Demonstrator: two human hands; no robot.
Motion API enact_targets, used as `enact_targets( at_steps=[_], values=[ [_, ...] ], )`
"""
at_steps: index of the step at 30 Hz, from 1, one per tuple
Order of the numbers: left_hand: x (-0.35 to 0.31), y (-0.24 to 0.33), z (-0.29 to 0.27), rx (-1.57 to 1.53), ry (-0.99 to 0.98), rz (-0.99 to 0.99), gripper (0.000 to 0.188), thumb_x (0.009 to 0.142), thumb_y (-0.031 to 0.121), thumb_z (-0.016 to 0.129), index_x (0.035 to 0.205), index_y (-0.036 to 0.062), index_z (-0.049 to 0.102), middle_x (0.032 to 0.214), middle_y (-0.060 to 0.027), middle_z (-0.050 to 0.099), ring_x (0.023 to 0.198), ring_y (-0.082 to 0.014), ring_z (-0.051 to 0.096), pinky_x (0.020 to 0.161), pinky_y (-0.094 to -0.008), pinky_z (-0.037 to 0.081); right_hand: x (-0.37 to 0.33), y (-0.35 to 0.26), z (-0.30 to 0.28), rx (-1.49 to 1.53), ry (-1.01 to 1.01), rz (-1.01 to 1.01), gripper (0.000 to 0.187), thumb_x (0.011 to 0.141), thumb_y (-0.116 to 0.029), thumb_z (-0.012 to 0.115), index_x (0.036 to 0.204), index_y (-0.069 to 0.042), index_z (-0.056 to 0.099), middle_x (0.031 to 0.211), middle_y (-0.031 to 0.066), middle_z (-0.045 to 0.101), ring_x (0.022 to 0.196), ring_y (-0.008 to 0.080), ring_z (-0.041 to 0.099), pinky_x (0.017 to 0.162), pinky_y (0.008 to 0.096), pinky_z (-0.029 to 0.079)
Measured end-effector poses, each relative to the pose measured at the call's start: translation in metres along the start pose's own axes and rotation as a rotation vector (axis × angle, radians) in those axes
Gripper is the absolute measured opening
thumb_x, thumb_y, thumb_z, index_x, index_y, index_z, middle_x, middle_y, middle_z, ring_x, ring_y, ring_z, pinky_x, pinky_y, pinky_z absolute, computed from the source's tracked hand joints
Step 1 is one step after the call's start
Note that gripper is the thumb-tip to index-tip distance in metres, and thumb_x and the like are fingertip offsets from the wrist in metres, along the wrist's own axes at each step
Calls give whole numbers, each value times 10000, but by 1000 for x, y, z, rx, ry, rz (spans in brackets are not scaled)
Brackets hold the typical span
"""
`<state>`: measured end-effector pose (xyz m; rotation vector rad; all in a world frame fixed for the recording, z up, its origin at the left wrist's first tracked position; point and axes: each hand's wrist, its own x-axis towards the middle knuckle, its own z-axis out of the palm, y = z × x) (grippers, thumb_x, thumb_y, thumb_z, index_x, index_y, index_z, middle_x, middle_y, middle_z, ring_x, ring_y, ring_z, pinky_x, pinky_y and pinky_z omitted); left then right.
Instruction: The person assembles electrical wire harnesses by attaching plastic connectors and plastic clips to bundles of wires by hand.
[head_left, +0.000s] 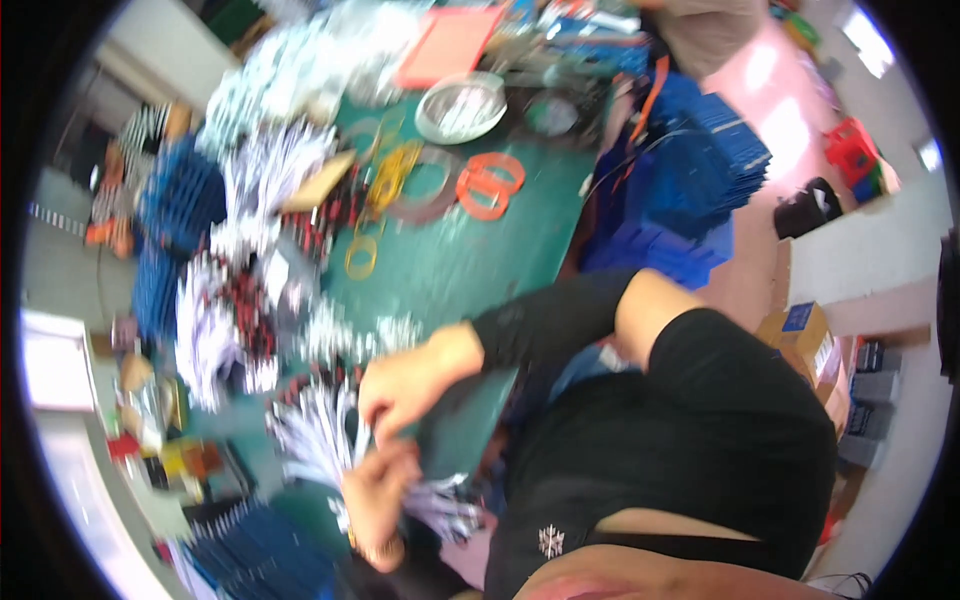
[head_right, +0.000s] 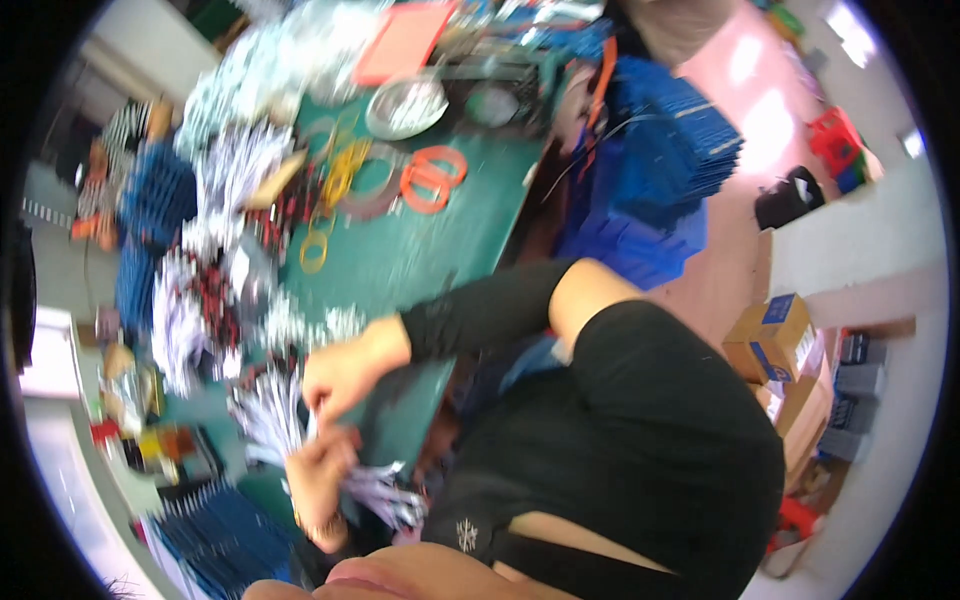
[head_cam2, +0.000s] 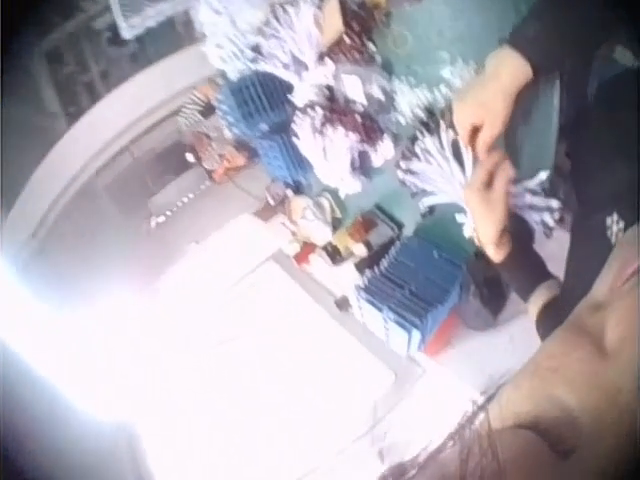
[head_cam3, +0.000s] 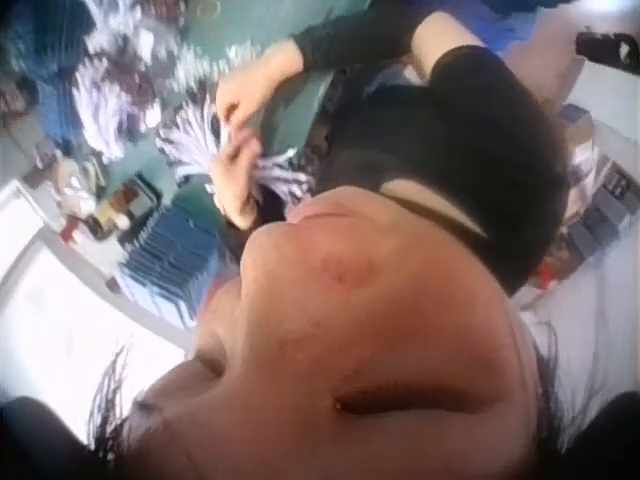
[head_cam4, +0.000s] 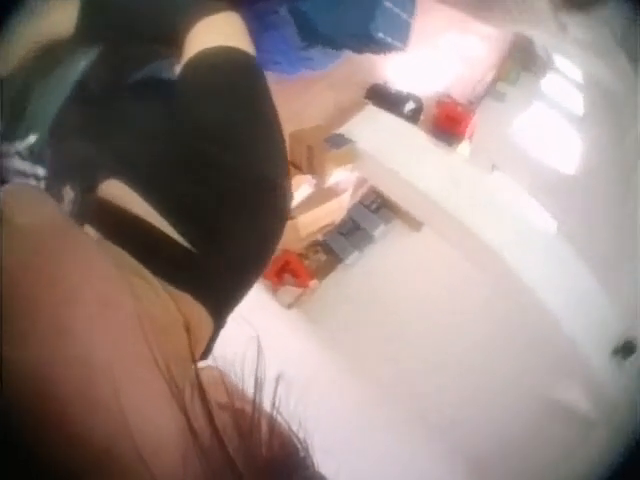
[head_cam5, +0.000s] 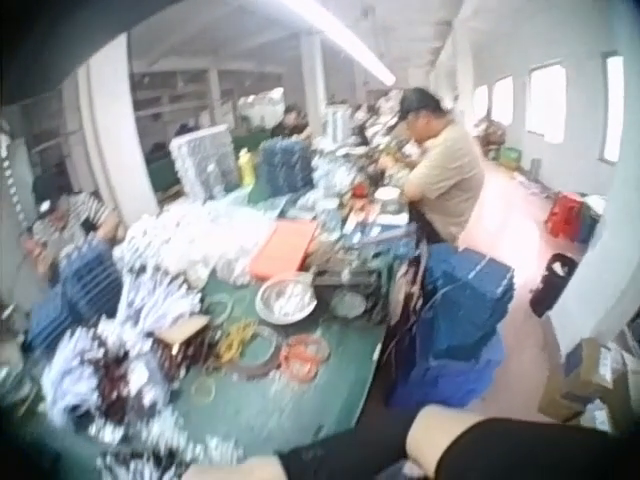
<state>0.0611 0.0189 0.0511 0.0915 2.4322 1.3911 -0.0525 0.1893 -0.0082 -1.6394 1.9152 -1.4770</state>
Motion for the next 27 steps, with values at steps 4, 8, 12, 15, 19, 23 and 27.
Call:
enact_targets(
  at_steps=[4, 8, 12, 15, 19, 23, 27],
  values=[
    [23, -26, 8, 226, 514, 168, 58, 785, 27, 615, 828, -8, 636, 723, -78, 625, 594, -101, 536, 555, -236, 432, -13, -11, 2, -35, 23, 145, 251, 784, -198, 624, 956, -15, 626, 731, 153, 628, 670, 297, 624, 586, 359, 477],
    [28, -33, 19, 546, 574, 167, 146, 767, 76, 611, 891, 1, 608, 798, -162, 610, 701, -308, 597, 640, -352, 473, -22, -34, 16, 116, -147, 335, 235, 774, -223, 648, 849, -1, 628, 634, 146, 605, 560, 298, 592, 541, 358, 470],
    [31, -28, 37, 900, 605, 243, 247, 745, 154, 676, 938, 26, 588, 859, -142, 607, 768, -311, 582, 639, -362, 463, -32, -50, 46, 1, -79, 244, 236, 754, -231, 661, 783, 0, 618, 636, 149, 601, 559, 309, 585, 535, 373, 464],
    [30, -17, 36, 924, 507, 105, 223, 741, 165, 679, 852, 29, 543, 801, -132, 583, 752, -317, 571, 610, -390, 445, -37, -64, 78, 64, -250, 150, 228, 742, -216, 658, 743, 3, 595, 637, 154, 585, 614, 340, 583, 565, 405, 466],
    [40, -17, 31, 890, 341, 125, 206, 750, 149, 660, 771, 11, 509, 790, -176, 582, 722, -332, 597, 582, -402, 460, -43, -73, 96, -2, -228, 117, 221, 756, -243, 642, 788, -29, 601, 674, 137, 582, 644, 326, 590, 579, 403, 477],
    [41, -17, 32, 926, 349, 172, 166, 759, 118, 629, 788, -7, 524, 783, -178, 574, 747, -341, 575, 634, -412, 449, -41, -69, 55, -147, -55, 89, 156, 765, -249, 628, 798, -97, 626, 703, 108, 584, 668, 293, 593, 584, 383, 482],
    [43, -29, 37, 779, 467, 326, 154, 761, 68, 614, 807, -16, 494, 769, -176, 535, 754, -358, 518, 667, -429, 407, -23, -11, -25, -414, 368, 245, 84, 754, -134, 623, 748, -52, 638, 731, 133, 600, 684, 293, 590, 611, 368, 470]
  ],
)
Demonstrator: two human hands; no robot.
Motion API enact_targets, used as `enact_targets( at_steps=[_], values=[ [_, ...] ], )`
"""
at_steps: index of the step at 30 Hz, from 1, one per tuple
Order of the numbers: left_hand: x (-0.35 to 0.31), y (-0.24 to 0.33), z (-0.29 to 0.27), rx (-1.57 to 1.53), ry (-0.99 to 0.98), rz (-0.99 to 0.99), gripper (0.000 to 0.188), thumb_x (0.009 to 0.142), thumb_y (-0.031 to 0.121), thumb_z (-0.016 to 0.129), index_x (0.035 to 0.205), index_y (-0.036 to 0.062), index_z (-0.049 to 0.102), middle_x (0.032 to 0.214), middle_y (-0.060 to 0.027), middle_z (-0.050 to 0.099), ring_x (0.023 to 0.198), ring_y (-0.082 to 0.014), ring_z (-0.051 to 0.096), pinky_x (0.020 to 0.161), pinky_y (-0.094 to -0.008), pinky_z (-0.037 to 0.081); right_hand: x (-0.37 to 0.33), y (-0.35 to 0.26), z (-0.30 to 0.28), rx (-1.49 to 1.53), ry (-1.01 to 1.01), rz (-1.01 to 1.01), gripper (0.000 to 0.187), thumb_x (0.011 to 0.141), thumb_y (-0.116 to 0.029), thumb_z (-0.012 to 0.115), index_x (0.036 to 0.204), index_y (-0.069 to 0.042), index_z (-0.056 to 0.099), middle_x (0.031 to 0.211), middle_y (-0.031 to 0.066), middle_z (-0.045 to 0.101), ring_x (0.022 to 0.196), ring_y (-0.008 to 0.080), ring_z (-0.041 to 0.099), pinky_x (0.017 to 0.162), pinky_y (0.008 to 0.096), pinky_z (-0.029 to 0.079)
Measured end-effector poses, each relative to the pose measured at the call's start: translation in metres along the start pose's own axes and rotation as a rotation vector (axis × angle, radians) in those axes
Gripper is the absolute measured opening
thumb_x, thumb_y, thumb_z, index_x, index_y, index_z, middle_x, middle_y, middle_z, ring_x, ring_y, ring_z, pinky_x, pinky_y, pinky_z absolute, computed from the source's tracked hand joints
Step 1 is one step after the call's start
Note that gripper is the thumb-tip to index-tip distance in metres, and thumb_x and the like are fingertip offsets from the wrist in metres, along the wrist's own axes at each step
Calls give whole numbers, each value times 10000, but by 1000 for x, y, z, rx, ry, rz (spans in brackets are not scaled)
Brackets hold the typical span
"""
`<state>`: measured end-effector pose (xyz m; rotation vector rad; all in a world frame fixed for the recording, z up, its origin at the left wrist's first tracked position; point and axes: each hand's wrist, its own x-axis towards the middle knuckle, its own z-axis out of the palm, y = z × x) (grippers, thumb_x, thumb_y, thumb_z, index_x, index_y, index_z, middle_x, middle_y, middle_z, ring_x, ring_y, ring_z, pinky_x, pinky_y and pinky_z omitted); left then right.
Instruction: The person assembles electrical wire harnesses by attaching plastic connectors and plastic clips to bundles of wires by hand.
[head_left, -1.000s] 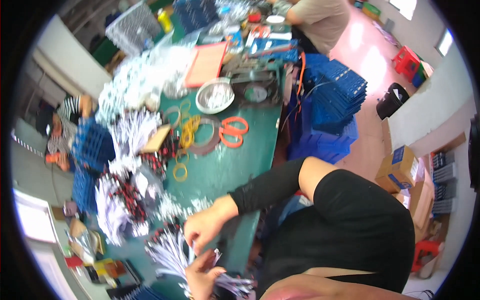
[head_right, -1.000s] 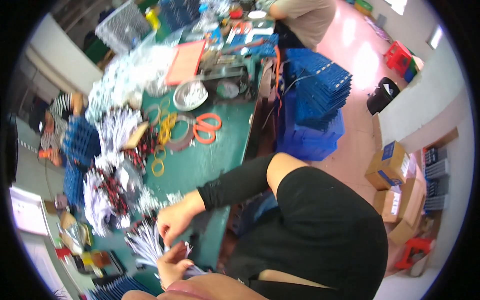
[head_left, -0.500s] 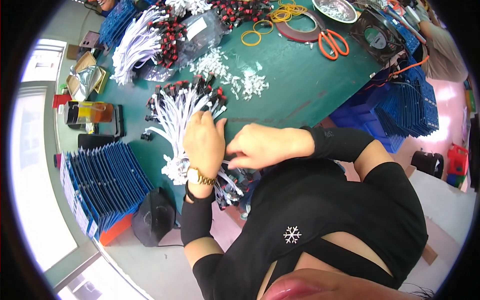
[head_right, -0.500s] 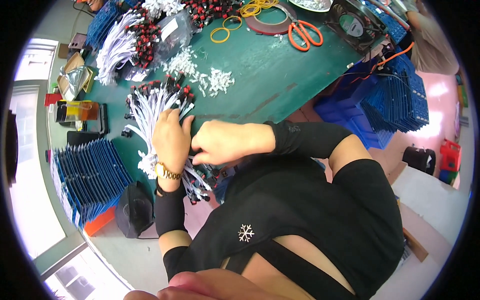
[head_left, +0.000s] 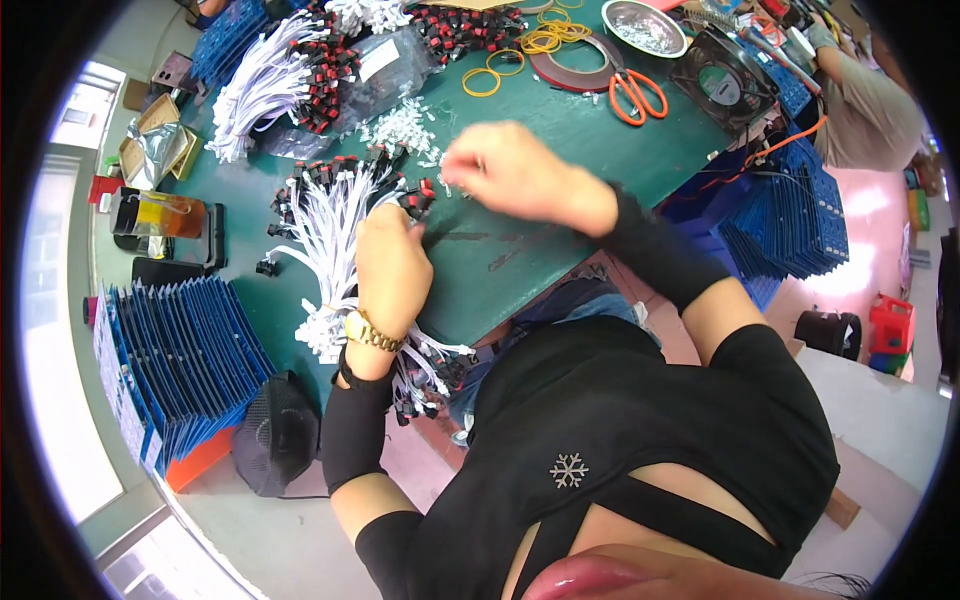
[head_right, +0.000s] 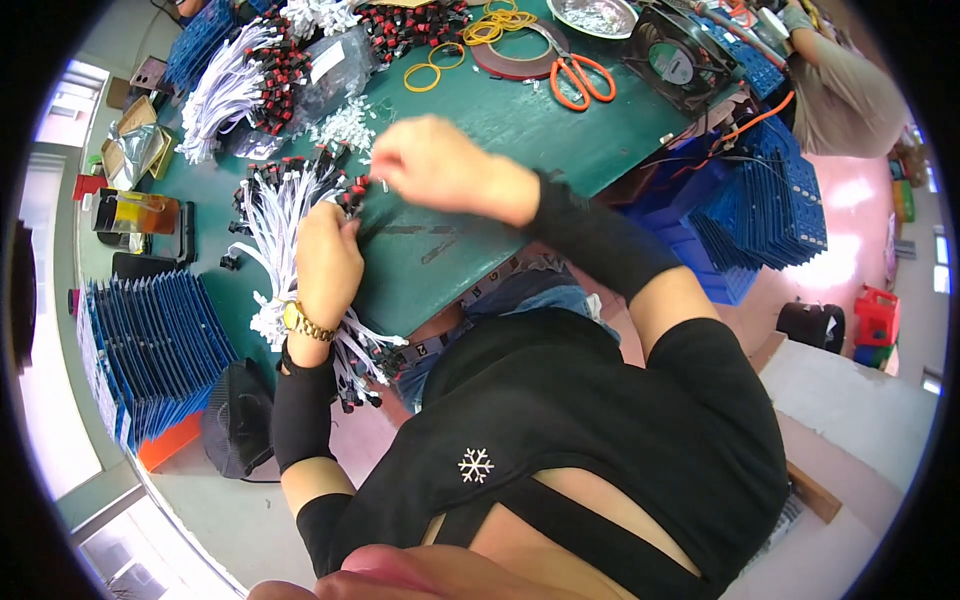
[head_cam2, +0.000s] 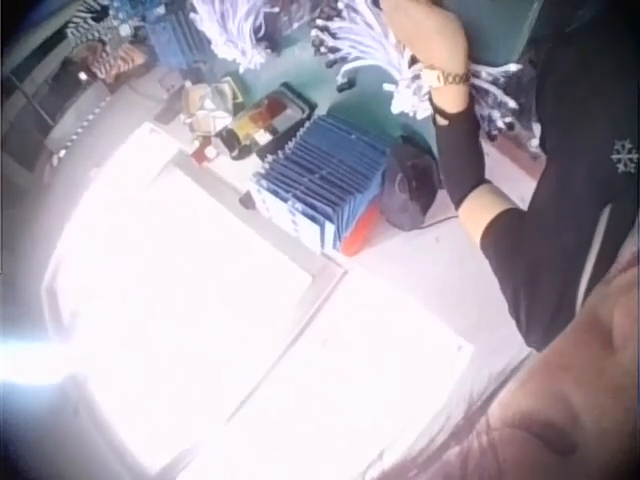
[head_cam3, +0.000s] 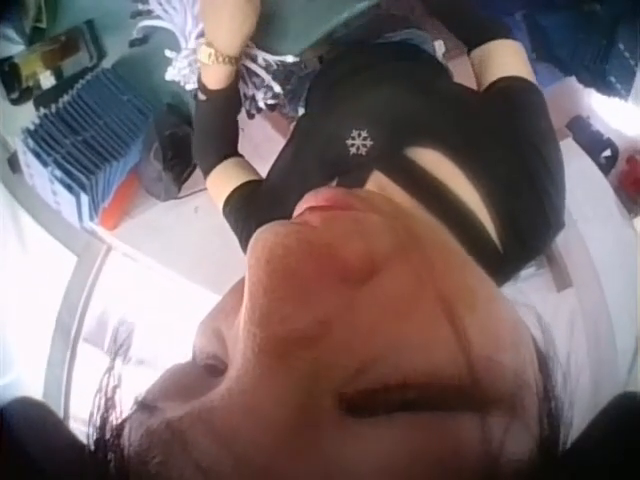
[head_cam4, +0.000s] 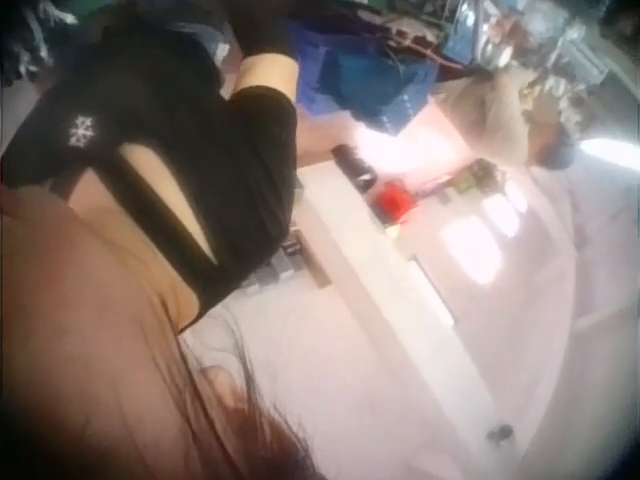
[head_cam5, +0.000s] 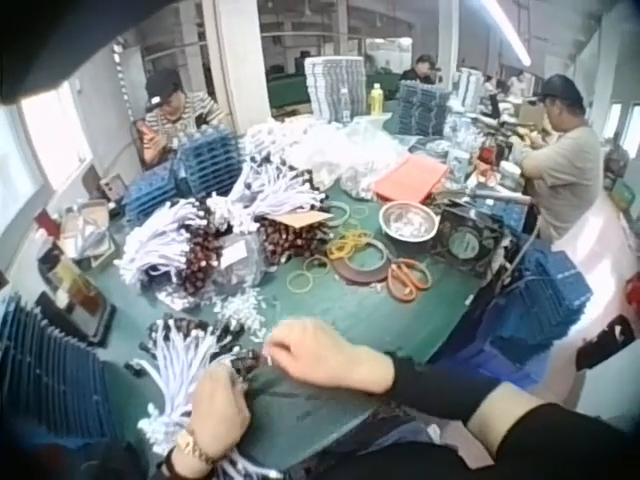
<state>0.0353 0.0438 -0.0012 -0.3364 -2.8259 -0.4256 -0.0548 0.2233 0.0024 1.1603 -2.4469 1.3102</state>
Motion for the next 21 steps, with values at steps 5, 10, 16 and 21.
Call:
enact_targets(
  at_steps=[5, 10, 16, 21],
  values=[
    [-8, -9, -5, -450, 198, -218, 157, 756, 41, 655, 790, -1, 507, 719, -155, 542, 626, -335, 518, 572, -381, 412, 30, 36, 2, -162, -164, 59, 142, 730, -150, 671, 809, -37, 638, 739, 87, 612, 700, 242, 603, 621, 346, 470],
    [-5, -14, -19, -320, 7, -244, 232, 738, 188, 703, 768, -7, 581, 655, -159, 594, 564, -330, 565, 532, -396, 432, 38, 39, 7, 14, -395, 174, 140, 727, -117, 673, 839, -38, 644, 713, 97, 637, 689, 234, 617, 630, 346, 466],
    [-11, -23, -23, -127, -79, -240, 243, 748, 218, 679, 798, -9, 607, 655, -190, 604, 636, -361, 592, 577, -410, 462, 35, 38, -5, 43, -498, 143, 92, 762, -56, 629, 847, -31, 604, 843, 88, 551, 751, 205, 564, 659, 310, 450],
    [-6, -29, -19, -794, 185, -272, 242, 815, 180, 618, 931, -33, 613, 571, -133, 548, 530, -146, 538, 552, -288, 443, 34, 38, 1, -89, -375, 41, 63, 768, -71, 600, 804, -19, 600, 801, 124, 602, 764, 285, 586, 677, 362, 452]
  ],
)
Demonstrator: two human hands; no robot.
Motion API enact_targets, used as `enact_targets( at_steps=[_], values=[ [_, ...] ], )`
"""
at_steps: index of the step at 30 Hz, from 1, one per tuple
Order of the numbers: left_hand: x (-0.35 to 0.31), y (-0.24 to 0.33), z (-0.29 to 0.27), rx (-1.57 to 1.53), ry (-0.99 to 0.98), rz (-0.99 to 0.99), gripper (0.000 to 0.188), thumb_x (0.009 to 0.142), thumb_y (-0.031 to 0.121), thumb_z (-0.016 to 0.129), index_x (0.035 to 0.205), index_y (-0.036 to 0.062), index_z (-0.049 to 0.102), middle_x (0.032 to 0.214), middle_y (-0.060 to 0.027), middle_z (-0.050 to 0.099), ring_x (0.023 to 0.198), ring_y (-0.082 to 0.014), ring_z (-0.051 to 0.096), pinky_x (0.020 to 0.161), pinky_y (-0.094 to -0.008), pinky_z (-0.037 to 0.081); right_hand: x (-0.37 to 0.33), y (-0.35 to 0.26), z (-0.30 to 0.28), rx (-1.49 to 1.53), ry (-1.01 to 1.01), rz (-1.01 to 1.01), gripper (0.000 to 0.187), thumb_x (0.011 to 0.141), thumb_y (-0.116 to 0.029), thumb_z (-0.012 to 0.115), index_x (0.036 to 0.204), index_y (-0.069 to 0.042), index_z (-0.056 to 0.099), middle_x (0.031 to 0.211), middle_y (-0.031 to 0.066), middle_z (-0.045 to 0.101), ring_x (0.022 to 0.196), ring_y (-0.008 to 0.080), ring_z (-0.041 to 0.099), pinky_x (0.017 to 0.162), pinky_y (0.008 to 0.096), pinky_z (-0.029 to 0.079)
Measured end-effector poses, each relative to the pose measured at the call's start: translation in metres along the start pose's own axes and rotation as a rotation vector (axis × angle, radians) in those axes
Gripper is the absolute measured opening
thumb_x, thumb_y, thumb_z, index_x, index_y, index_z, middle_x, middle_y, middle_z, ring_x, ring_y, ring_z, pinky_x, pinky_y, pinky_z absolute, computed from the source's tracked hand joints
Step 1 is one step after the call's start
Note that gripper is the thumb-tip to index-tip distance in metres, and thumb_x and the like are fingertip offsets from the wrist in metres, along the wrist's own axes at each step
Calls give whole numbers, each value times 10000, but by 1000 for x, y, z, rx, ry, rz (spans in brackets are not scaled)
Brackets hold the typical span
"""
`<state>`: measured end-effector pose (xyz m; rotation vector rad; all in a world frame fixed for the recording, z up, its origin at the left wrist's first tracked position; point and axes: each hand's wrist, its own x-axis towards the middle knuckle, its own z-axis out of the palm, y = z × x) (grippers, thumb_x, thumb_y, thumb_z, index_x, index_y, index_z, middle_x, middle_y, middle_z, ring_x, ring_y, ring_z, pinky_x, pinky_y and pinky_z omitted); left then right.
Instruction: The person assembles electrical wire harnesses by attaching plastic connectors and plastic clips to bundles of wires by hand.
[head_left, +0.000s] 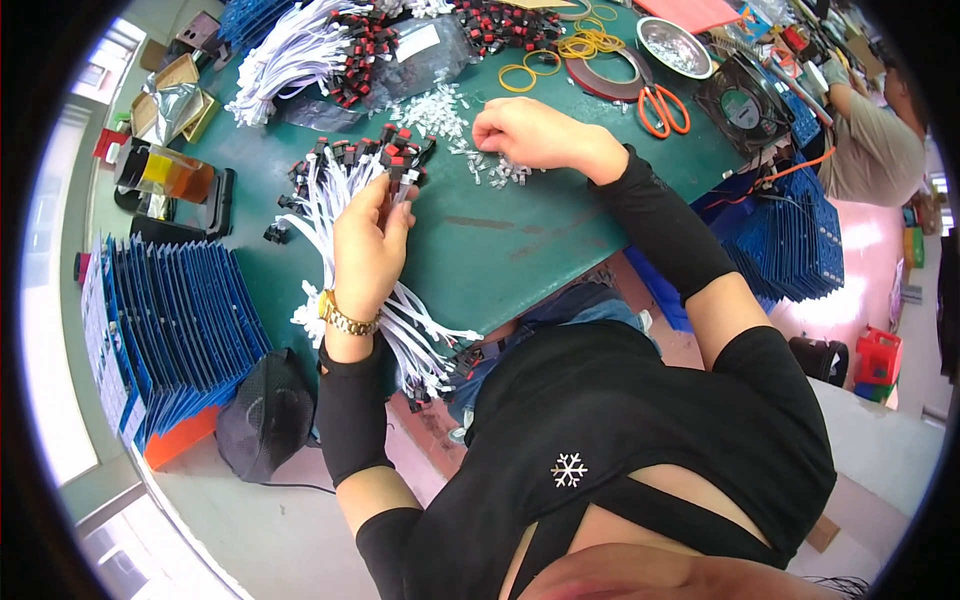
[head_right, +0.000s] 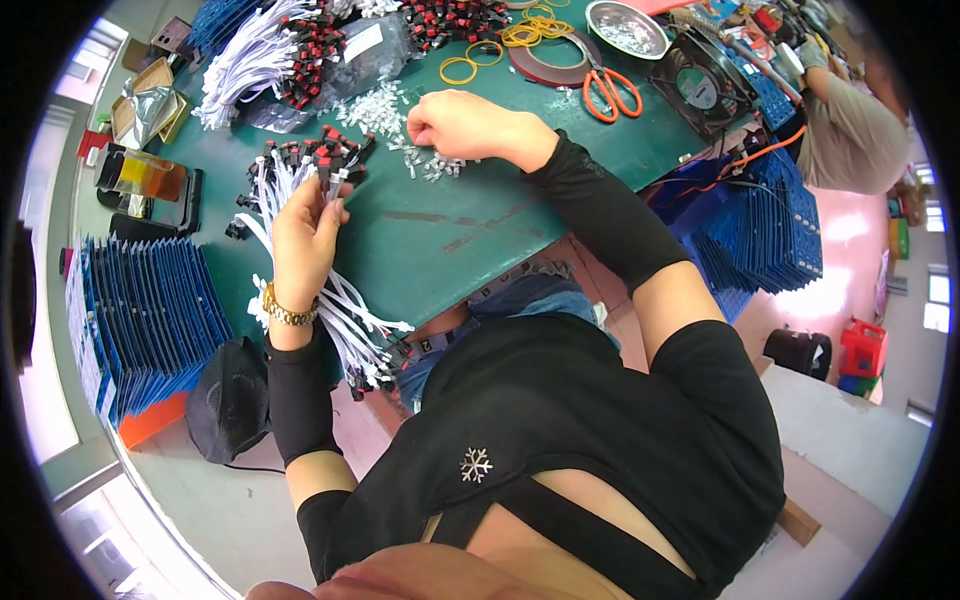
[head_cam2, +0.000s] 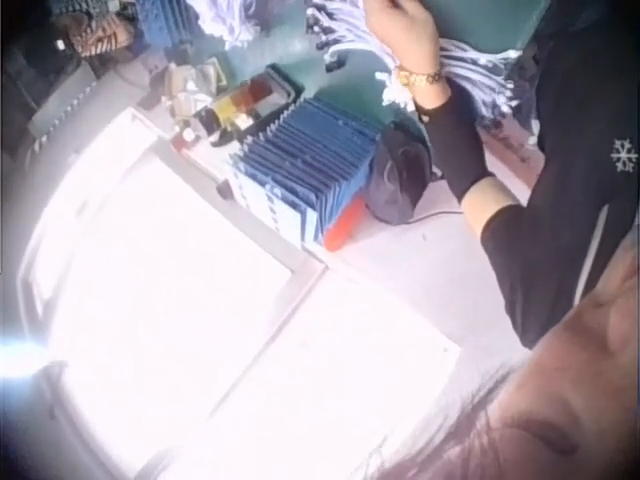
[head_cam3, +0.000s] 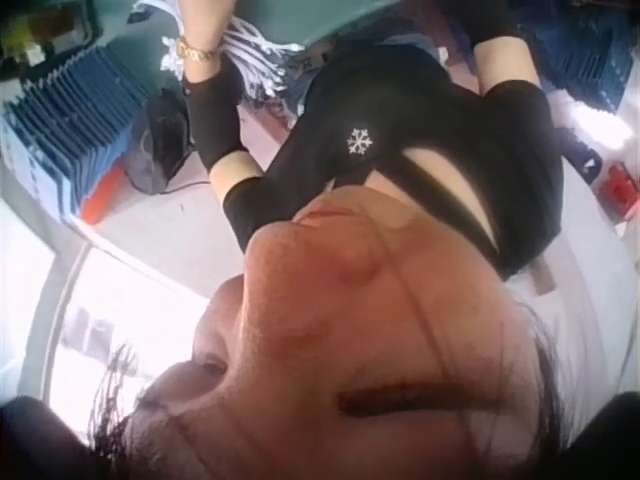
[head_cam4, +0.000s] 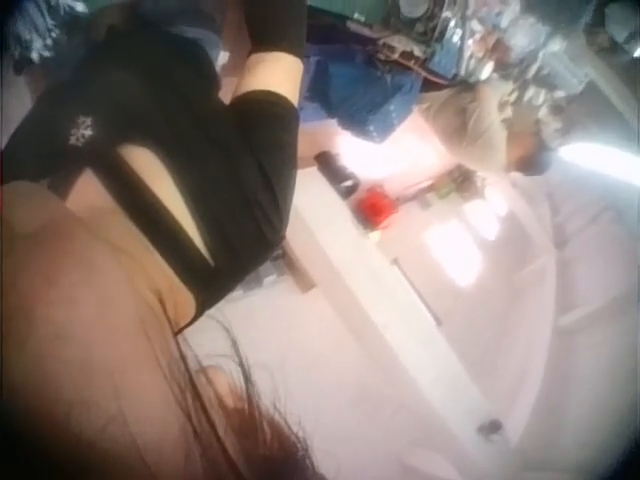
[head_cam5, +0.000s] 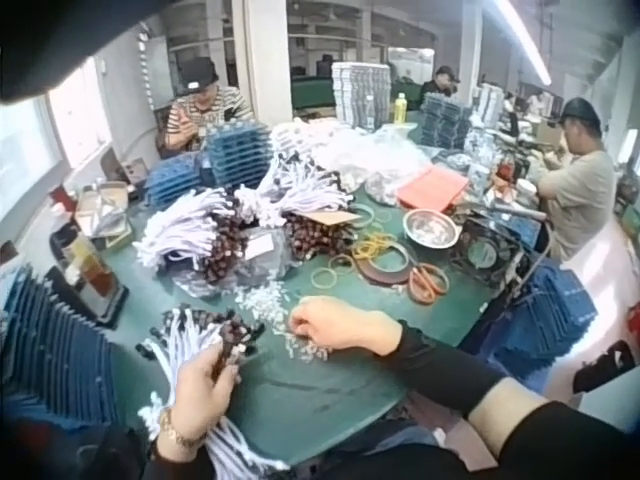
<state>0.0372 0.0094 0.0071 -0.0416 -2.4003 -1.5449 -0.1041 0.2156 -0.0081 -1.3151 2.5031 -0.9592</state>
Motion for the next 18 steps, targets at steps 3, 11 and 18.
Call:
enact_targets(
  at_steps=[3, 11, 18],
  values=[
    [5, 2, -14, 357, -327, -188, 275, 822, 195, 606, 964, -40, 605, 567, -112, 558, 520, -142, 535, 544, -270, 440, -1, 7, -3, 53, 58, -16, 65, 780, -79, 592, 806, -23, 613, 813, 121, 613, 772, 264, 594, 680, 348, 460],
    [-3, 3, -22, -184, -316, -245, 306, 833, 18, 514, 1137, -5, 535, 781, -13, 622, 605, -67, 525, 578, -207, 443, 4, -4, -4, 147, 356, -140, 110, 803, -51, 616, 902, -38, 659, 775, 50, 641, 697, 142, 591, 629, 253, 461],
    [6, 1, -33, -290, -421, -389, 292, 848, 69, 588, 1133, 9, 560, 776, -1, 609, 598, -35, 482, 561, -172, 412, 13, -37, -10, 697, 377, -10, 124, 827, -74, 626, 922, -2, 659, 837, 14, 648, 708, 37, 553, 629, 177, 437]
  ],
)
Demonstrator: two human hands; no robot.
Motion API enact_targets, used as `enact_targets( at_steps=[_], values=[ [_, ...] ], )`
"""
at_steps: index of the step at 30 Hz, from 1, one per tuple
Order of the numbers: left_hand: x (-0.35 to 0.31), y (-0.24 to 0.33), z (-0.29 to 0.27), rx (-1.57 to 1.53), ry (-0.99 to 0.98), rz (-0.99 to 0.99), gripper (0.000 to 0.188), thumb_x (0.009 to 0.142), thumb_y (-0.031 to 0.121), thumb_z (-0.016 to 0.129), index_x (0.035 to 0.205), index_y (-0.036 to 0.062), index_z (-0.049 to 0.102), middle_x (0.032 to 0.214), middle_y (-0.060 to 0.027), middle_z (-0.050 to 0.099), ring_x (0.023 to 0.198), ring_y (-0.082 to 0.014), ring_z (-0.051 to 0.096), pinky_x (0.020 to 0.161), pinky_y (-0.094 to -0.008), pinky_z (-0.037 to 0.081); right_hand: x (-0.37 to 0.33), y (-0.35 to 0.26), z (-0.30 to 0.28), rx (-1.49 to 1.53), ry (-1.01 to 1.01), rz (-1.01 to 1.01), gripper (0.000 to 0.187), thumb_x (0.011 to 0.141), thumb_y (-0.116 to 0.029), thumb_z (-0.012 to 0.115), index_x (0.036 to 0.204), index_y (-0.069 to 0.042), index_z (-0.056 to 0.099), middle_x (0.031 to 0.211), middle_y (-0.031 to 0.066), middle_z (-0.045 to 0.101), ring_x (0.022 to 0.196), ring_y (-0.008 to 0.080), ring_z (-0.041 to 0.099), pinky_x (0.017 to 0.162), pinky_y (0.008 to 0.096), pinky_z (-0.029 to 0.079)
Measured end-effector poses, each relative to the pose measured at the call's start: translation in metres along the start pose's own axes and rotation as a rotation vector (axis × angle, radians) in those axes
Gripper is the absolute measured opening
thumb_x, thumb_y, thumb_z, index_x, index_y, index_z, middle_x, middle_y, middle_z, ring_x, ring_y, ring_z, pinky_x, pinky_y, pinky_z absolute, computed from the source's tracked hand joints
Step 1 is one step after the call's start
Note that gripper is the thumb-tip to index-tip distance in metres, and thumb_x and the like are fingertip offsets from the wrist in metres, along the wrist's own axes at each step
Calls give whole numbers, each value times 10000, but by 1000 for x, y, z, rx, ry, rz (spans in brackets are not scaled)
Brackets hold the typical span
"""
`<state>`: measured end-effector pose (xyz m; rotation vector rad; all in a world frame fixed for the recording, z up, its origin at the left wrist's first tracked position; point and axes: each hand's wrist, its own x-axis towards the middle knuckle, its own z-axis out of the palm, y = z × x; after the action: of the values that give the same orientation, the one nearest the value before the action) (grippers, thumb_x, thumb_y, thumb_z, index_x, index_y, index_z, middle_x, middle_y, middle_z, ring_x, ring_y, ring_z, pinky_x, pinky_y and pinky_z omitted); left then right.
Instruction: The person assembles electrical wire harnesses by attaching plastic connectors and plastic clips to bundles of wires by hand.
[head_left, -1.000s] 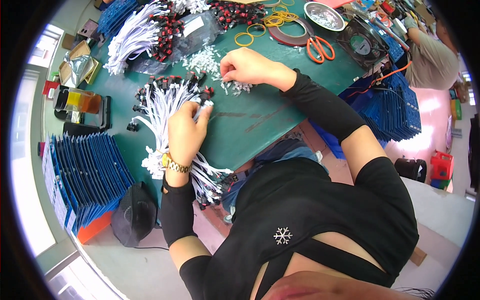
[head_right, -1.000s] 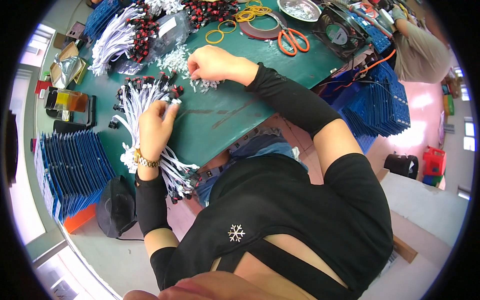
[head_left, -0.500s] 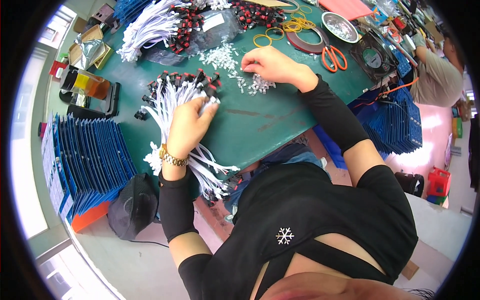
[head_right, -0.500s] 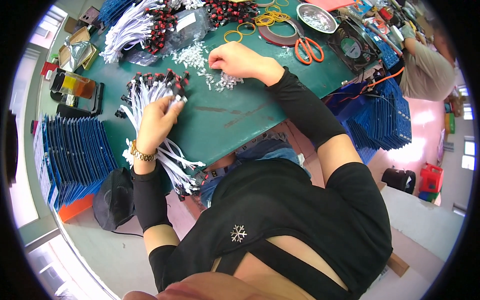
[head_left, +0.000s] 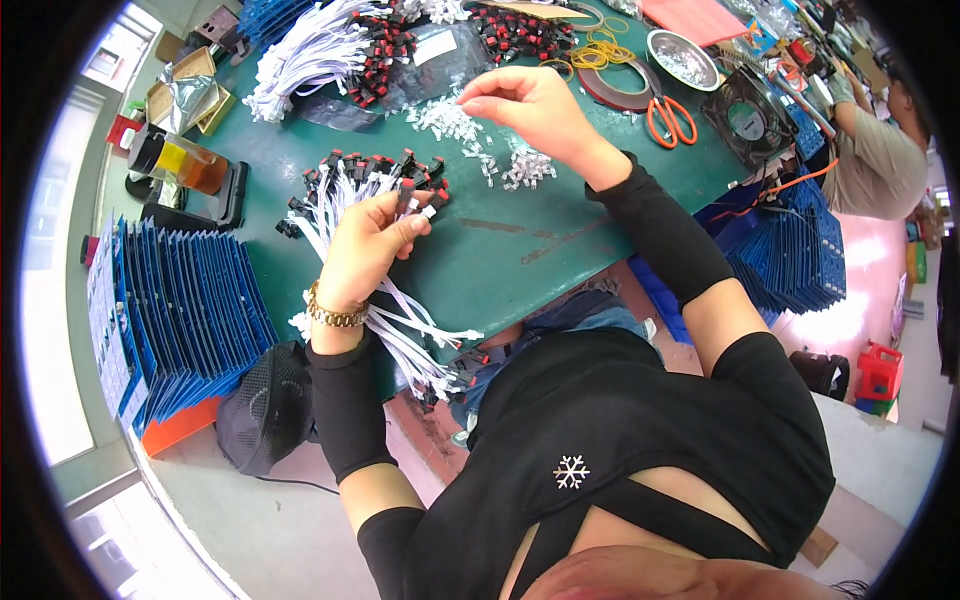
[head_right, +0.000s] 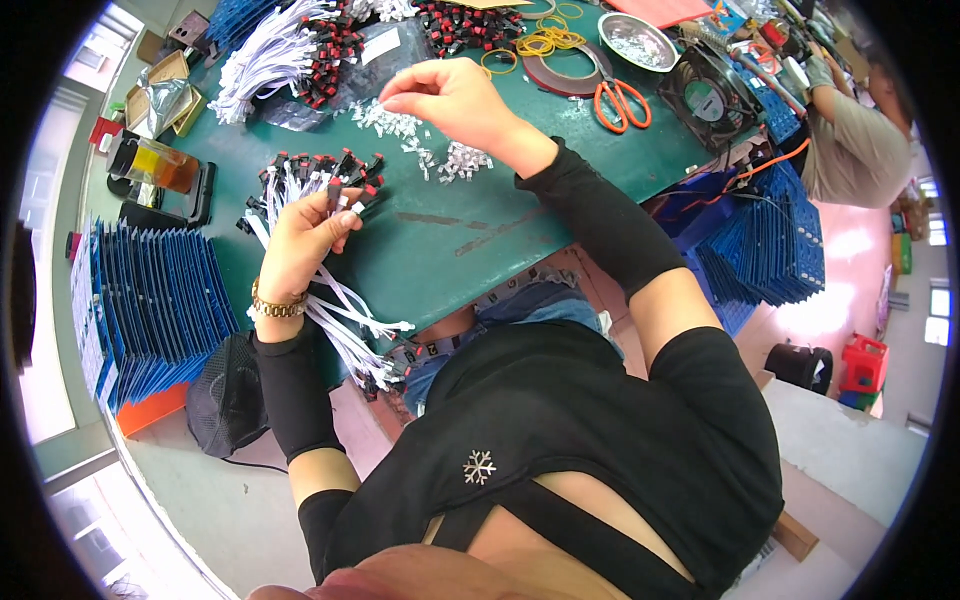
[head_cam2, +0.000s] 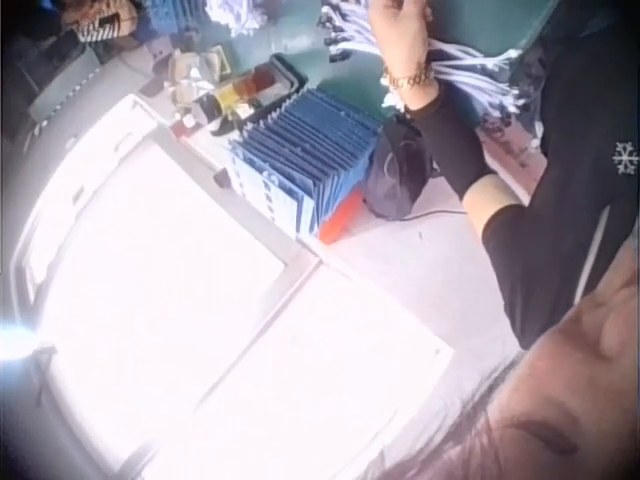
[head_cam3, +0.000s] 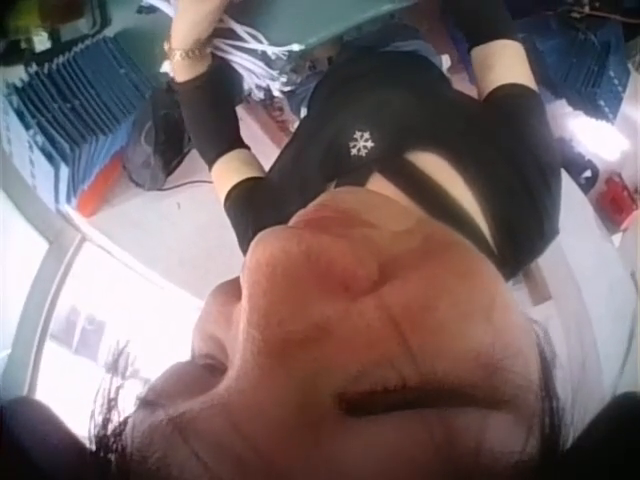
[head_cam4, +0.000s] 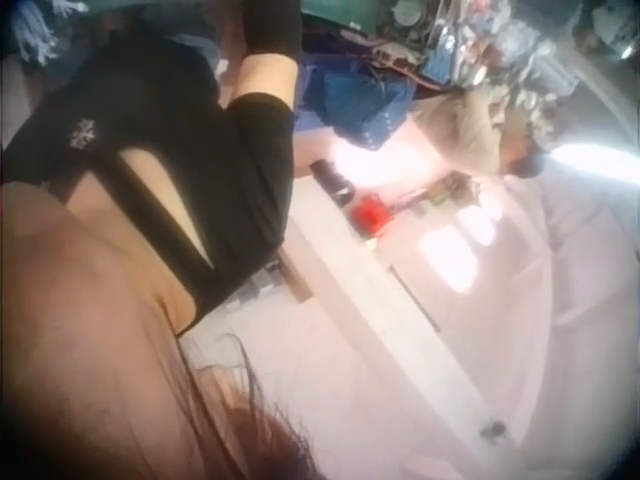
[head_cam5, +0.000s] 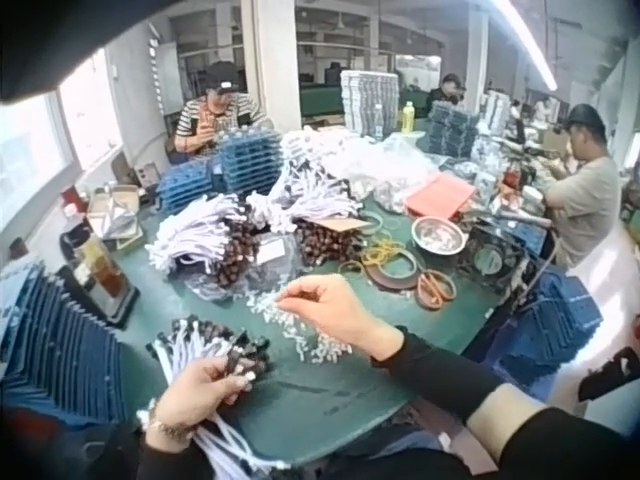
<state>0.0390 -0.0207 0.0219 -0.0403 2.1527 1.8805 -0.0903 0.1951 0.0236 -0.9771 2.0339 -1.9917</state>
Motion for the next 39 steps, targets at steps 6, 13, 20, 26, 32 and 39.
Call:
enact_targets(
  at_steps=[6, 13, 20, 26, 32, 39],
  values=[
    [18, 6, 14, -327, 344, 187, 127, 852, 67, 599, 969, 27, 572, 798, -72, 645, 596, -55, 531, 547, -162, 414, 6, -11, 18, 176, -130, 43, 138, 815, -83, 648, 931, -11, 665, 810, 7, 652, 685, 31, 555, 582, 165, 420],
    [12, 7, 32, -16, 391, 164, 111, 893, 127, 557, 880, 24, 595, 702, -15, 627, 529, -30, 473, 493, -162, 375, -16, -3, 23, 283, -12, 21, 126, 834, -94, 635, 927, -13, 657, 808, 24, 651, 643, 35, 538, 566, 175, 423],
    [8, -2, 45, 28, 399, 195, 129, 922, 156, 517, 943, 37, 563, 698, -40, 622, 492, -16, 428, 445, -146, 322, -23, -1, 32, 241, -160, 94, 97, 842, -70, 606, 909, -7, 639, 755, 23, 626, 575, 45, 523, 488, 178, 413],
    [5, -5, 46, 48, 384, 246, 86, 910, 103, 524, 909, 18, 535, 650, 23, 519, 582, -47, 467, 548, -184, 369, -31, 2, 41, 316, -216, 254, 126, 847, -101, 616, 932, -10, 639, 759, 21, 615, 542, 33, 485, 460, 170, 374],
    [3, -4, 50, 39, 448, 222, 84, 898, 86, 546, 927, 10, 568, 687, 25, 526, 604, -43, 470, 554, -179, 372, -32, 3, 42, 406, -114, 282, 132, 845, -122, 631, 911, -9, 645, 750, 11, 609, 522, 21, 448, 461, 165, 346],
    [2, -7, 51, 76, 444, 254, 65, 896, 63, 543, 926, 11, 567, 707, 23, 530, 619, -38, 478, 556, -170, 372, -33, -1, 42, 406, -104, 201, 116, 859, -108, 606, 905, -7, 642, 733, 17, 615, 539, 22, 465, 461, 166, 354]
  ],
)
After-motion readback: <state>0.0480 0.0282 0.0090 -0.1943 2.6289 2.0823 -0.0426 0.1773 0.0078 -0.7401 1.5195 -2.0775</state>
